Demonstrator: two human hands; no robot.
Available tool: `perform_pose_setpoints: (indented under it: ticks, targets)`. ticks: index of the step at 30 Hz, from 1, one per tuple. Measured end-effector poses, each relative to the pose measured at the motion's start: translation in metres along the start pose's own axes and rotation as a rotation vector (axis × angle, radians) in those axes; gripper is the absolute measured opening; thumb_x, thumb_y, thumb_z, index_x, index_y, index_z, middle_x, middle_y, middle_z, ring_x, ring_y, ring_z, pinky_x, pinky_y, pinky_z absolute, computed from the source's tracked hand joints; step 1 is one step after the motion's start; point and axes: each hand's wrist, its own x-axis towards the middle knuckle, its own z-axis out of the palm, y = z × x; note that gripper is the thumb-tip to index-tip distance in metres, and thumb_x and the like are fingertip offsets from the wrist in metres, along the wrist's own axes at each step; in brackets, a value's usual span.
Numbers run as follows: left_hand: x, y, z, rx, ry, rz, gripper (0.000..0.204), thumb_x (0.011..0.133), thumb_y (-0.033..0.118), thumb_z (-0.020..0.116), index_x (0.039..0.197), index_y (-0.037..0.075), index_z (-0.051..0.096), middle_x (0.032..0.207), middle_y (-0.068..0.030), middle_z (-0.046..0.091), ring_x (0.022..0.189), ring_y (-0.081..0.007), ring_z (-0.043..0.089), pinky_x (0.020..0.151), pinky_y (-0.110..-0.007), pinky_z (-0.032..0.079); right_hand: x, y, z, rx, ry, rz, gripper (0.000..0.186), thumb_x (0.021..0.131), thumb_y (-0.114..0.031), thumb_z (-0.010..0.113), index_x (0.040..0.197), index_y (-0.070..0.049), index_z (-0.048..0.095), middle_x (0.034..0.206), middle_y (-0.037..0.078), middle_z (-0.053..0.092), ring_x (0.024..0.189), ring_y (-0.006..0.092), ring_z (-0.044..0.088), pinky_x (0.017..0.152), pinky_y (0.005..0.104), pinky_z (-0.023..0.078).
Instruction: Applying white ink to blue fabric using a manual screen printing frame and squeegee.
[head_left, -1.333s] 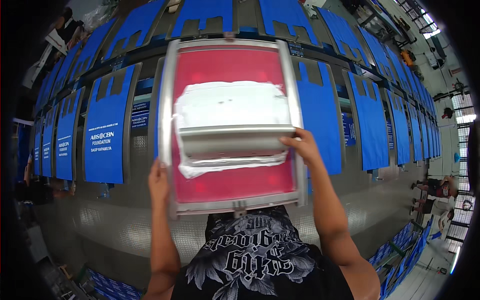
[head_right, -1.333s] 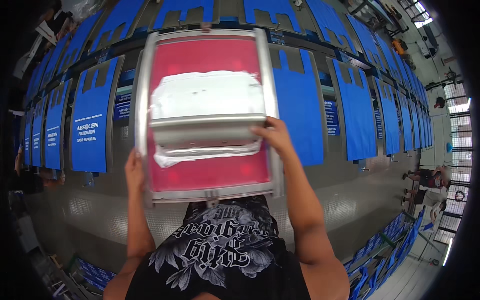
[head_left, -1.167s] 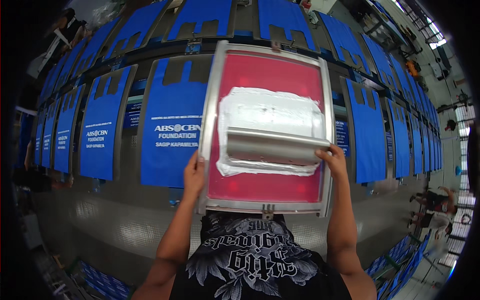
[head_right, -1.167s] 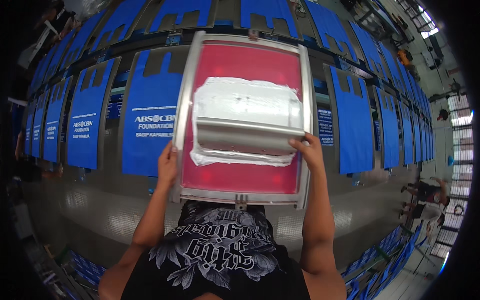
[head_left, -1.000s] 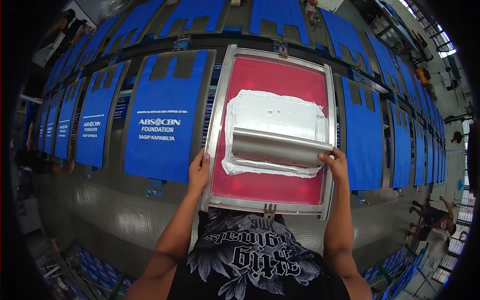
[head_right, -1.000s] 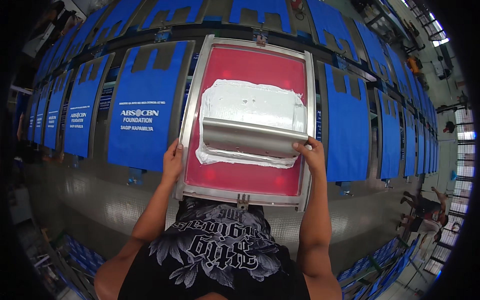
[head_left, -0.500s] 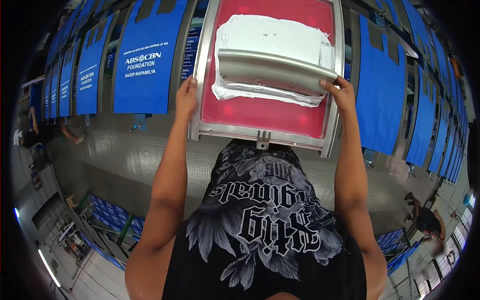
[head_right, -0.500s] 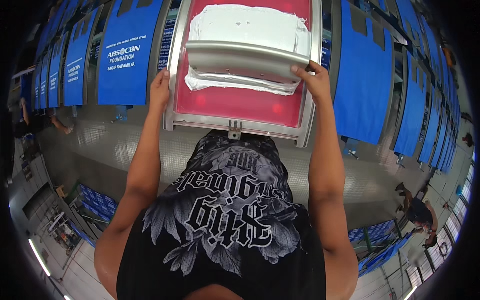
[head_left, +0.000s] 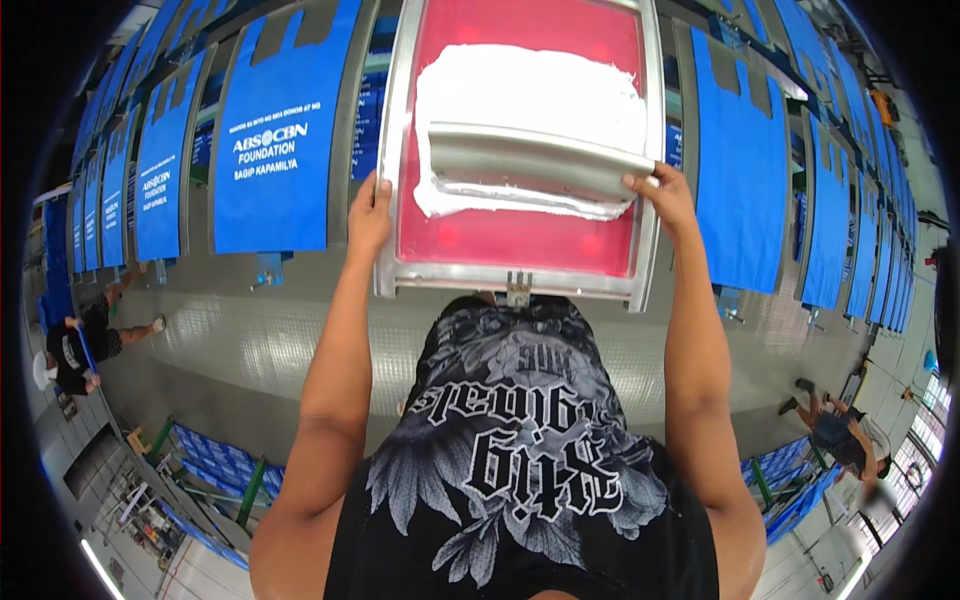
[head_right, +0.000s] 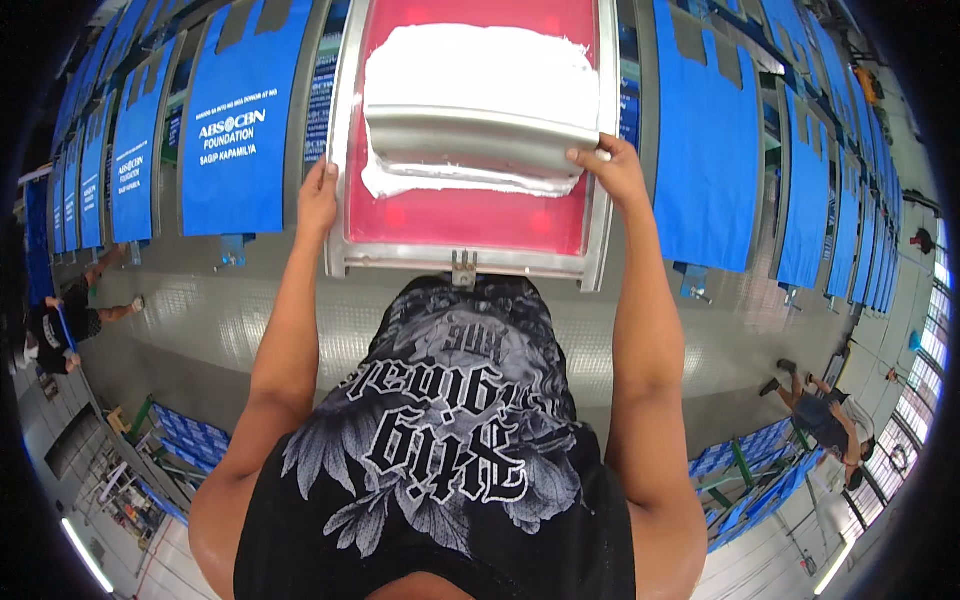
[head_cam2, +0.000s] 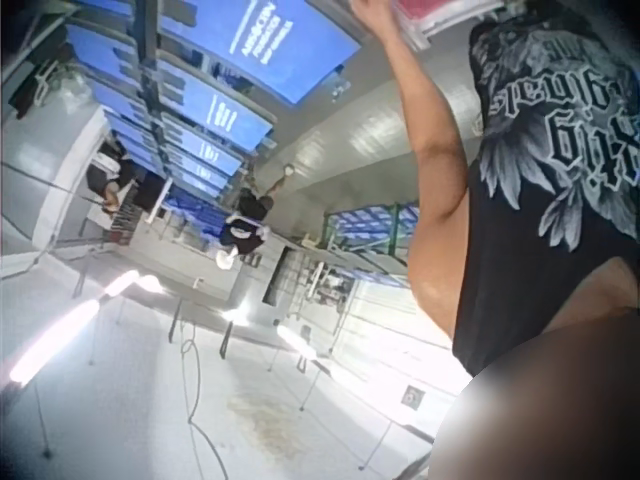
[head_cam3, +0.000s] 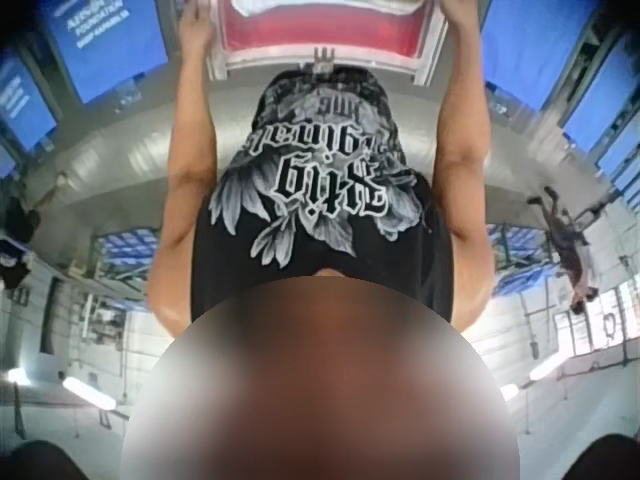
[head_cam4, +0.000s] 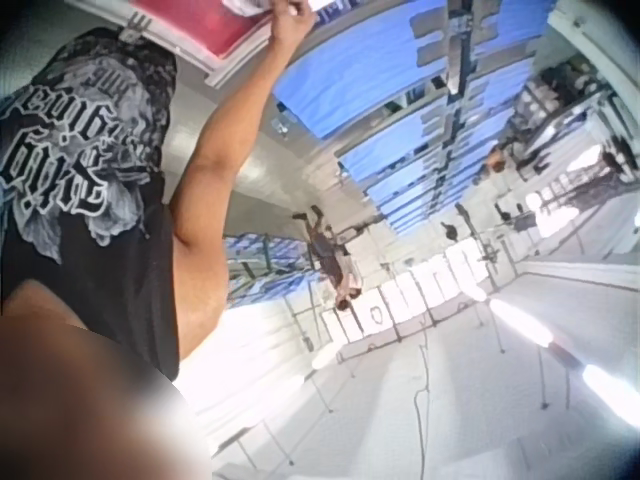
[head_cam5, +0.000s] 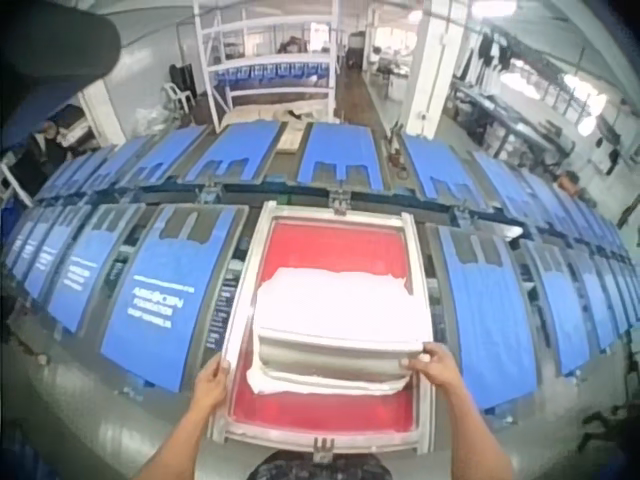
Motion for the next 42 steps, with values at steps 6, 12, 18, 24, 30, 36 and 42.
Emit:
perform_pose_setpoints:
  ticks: [6,12,18,24,30,36,42]
  targets:
    - [-0.022,0.104,-0.008,0.516,0.088,0.66,0.048,0.08,0.026,0.068,0.122,0.005,0.056,0.112,-0.0157,0.059,0.102,-0.0317,0.058,0.091,-0.037,0.045,-0.058,-0.061,0.021,-0.904,-0.122,-0.214,0.031,0.062,-0.006,0.064,0.093,-0.004,0.063,0.083,0.02,0.064,0.078,0.038,0.061,0.074,0.042,0.049]
    - [0.018,0.14,0.014,0.629,-0.533,0.613,0.018,0.07,0.011,0.069,0.086,0.007,0.06,0.081,-0.012,0.062,0.083,-0.0314,0.06,0.076,-0.042,0.048,-0.041,-0.069,0.03,-1.008,-0.181,-0.242,0.035,0.061,-0.004,0.062,0.095,-0.007,0.064,0.085,0.016,0.064,0.082,0.0347,0.061,0.075,0.0436,0.049]
    - [0.105,0.145,0.057,0.589,-0.227,0.79,0.034,0.066,0.003,0.066,0.099,0.003,0.059,0.097,-0.0148,0.061,0.095,-0.0327,0.057,0.084,-0.04,0.046,0.079,-0.072,0.022,-1.065,0.15,-0.678,0.027,0.065,0.0,0.057,0.091,-0.006,0.06,0.082,0.013,0.062,0.081,0.0328,0.058,0.078,0.0423,0.045]
    - [0.039,0.096,0.049,0.693,-0.301,0.728,0.044,0.059,0.003,0.067,0.102,0.006,0.055,0.101,-0.0113,0.055,0.096,-0.03,0.051,0.084,-0.042,0.041,0.019,-0.031,0.044,-1.178,-0.002,-0.545,0.028,0.065,0.002,0.054,0.092,-0.005,0.055,0.086,0.011,0.058,0.087,0.0292,0.055,0.086,0.0468,0.039]
    - [-0.056,0.099,0.019,0.588,-0.311,0.605,0.044,0.054,0.001,0.068,0.096,0.006,0.059,0.091,-0.0104,0.059,0.09,-0.031,0.055,0.082,-0.041,0.041,-0.077,-0.046,0.04,-0.969,-0.118,-0.441,0.043,0.055,0.005,0.059,0.097,-0.006,0.058,0.087,0.012,0.059,0.088,0.0328,0.054,0.095,0.0468,0.037]
    - [0.054,0.121,0.06,0.652,-0.262,0.534,0.034,0.059,0.005,0.07,0.092,0.006,0.067,0.084,-0.0154,0.065,0.083,-0.0344,0.061,0.077,-0.043,0.048,0.042,-0.033,0.027,-1.127,-0.019,-0.457,0.04,0.058,0.004,0.061,0.096,-0.006,0.065,0.08,0.014,0.064,0.078,0.0327,0.059,0.086,0.0437,0.043]
    - [0.112,0.156,0.057,0.696,-0.311,0.502,0.026,0.069,0.017,0.072,0.092,0.005,0.069,0.089,-0.0184,0.066,0.085,-0.0339,0.063,0.076,-0.041,0.049,0.083,-0.091,0.015,-1.234,-0.069,-0.43,0.034,0.064,-0.006,0.06,0.097,-0.01,0.068,0.073,0.015,0.065,0.068,0.0328,0.064,0.069,0.0416,0.049]
